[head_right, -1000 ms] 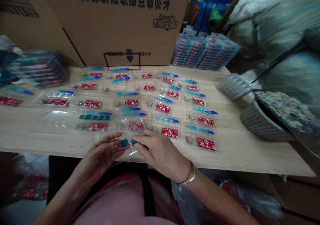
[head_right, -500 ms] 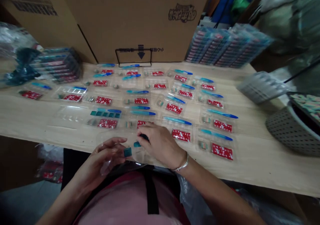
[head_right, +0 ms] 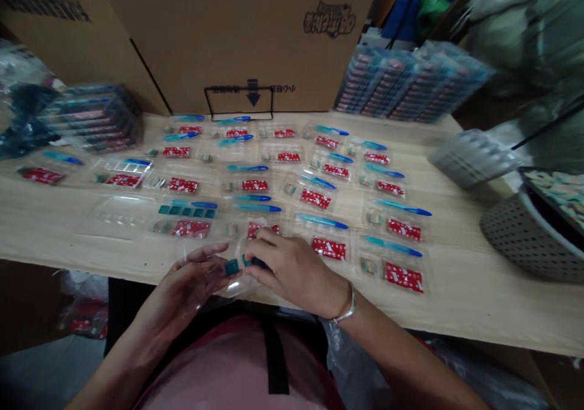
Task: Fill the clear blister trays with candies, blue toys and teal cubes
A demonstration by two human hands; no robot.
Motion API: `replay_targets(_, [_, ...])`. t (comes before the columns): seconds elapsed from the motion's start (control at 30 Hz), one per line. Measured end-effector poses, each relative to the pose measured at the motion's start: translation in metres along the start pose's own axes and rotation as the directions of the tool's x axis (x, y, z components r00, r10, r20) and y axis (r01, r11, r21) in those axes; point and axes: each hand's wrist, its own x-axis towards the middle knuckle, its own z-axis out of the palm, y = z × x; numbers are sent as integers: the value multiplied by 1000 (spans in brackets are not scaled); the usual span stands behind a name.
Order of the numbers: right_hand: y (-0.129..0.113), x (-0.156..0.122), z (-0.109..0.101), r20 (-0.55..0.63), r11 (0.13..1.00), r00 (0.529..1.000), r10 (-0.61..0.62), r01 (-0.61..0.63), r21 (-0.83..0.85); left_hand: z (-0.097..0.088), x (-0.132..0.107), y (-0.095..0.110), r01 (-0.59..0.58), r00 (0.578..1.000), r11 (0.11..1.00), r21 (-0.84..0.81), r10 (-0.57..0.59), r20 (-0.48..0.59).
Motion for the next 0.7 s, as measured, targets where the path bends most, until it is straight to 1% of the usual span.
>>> replay_targets(0.1, [-1,0,-1,2,1000,1000,-29,29,6,2,1,0,9,1000,1000,-21,-9,-9])
replay_targets(0.17, [-1,0,0,-15,995,998,-64,63,-79,4,2,0,17,1000,999,-47,-18,-25])
replay_targets(0.23, [0,0,4,-52,973,994,-95,82,-214,6,2,1,0,998,997,-83,-5,-56])
replay_targets(0.27, [0,0,6,-75,963,992,-106,83,-258,8,2,2,-14,998,996,-92,7,-68])
replay_targets(0.3, [1,0,7,-97,961,989,-111,82,-263,9,2,3,-24,997,995,-93,17,-74])
replay_targets(0.33, [1,0,8,-116,971,987,-107,78,-226,10,2,5,-32,997,996,-86,26,-70])
replay_targets(0.4, [2,1,7,-153,995,986,-70,59,-79,10,1,7,-31,999,998,-58,29,-38])
replay_targets(0.47, [2,2,5,-172,999,985,-23,31,44,9,1,8,-18,1000,999,-27,18,-7])
replay_targets(0.53, [1,1,3,-163,998,987,5,6,63,7,1,8,-19,1000,1000,-1,19,4])
replay_targets(0.63, [-2,-1,3,-129,999,991,39,-36,21,5,2,7,-25,1000,999,33,25,6])
replay_targets(0.7, [-3,-3,2,-116,996,991,66,-58,74,4,2,7,-16,1000,999,49,15,13])
